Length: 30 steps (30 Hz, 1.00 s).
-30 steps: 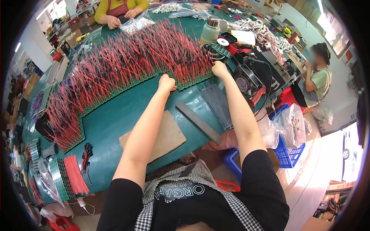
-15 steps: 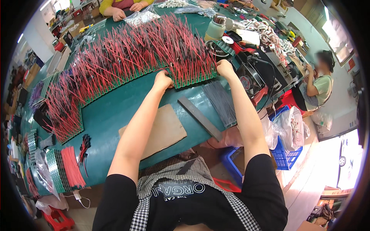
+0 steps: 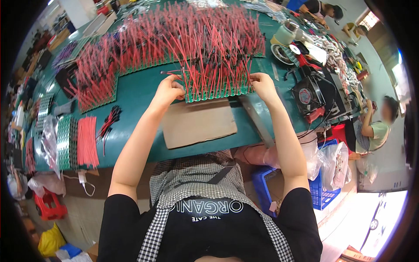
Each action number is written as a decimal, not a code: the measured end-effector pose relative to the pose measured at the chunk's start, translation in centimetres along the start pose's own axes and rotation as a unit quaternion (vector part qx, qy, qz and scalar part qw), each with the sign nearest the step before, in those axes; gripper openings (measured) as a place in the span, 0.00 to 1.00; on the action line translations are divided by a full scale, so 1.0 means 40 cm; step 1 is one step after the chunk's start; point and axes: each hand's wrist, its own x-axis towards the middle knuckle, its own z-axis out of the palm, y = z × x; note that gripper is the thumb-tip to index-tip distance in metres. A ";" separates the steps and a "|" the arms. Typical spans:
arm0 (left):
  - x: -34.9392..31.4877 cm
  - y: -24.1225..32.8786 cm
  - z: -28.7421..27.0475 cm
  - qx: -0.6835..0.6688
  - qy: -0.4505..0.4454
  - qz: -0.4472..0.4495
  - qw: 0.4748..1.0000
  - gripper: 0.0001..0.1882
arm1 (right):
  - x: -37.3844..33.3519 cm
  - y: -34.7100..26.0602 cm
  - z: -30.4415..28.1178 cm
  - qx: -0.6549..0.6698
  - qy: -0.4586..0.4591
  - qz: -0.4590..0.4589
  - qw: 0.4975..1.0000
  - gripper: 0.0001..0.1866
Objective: The person solders red wires onto a panel of LED PCBs using a soldering iron.
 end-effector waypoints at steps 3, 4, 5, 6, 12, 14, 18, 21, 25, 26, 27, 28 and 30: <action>-0.115 -0.014 -0.062 -0.017 0.025 -0.011 0.999 0.26 | -0.044 -0.029 0.070 0.040 -0.023 -0.035 0.998 0.18; -0.152 -0.023 -0.077 -0.029 0.032 0.000 0.999 0.26 | -0.061 -0.037 0.093 0.060 -0.034 -0.041 0.997 0.18; -0.184 -0.031 -0.089 -0.033 0.041 -0.008 0.999 0.26 | -0.078 -0.046 0.113 0.083 -0.044 -0.033 0.995 0.18; -0.213 -0.040 -0.103 -0.039 0.049 -0.011 0.998 0.26 | -0.095 -0.054 0.129 0.085 -0.072 -0.043 0.993 0.18; -0.322 -0.120 -0.119 -0.103 0.142 0.032 0.984 0.16 | -0.175 -0.123 0.184 0.115 -0.123 -0.010 0.986 0.18; -0.330 -0.147 -0.100 -0.155 0.180 0.094 0.967 0.13 | -0.192 -0.152 0.185 0.128 -0.131 -0.007 0.983 0.18; -0.333 -0.164 -0.062 -0.228 0.246 0.142 0.931 0.12 | -0.218 -0.213 0.174 0.150 -0.121 -0.019 0.981 0.17; -0.336 -0.153 -0.037 -0.282 0.311 0.194 0.887 0.11 | -0.233 -0.252 0.162 0.137 -0.125 -0.029 0.982 0.18; -0.341 -0.149 -0.029 -0.447 0.162 0.265 0.839 0.18 | -0.254 -0.288 0.155 0.129 -0.122 -0.047 0.983 0.18; -0.336 -0.153 -0.031 -0.468 0.112 0.235 0.844 0.27 | -0.259 -0.295 0.155 0.134 -0.122 -0.046 0.982 0.18; -0.334 -0.161 -0.030 -0.527 0.062 0.224 0.817 0.30 | -0.262 -0.302 0.156 0.139 -0.122 -0.045 0.982 0.18; -0.329 -0.169 -0.029 -0.581 -0.001 0.236 0.779 0.34 | -0.266 -0.307 0.157 0.149 -0.141 -0.047 0.977 0.18; -0.322 -0.188 -0.026 -0.674 -0.145 0.256 0.677 0.41 | -0.271 -0.317 0.159 0.166 -0.179 -0.050 0.968 0.18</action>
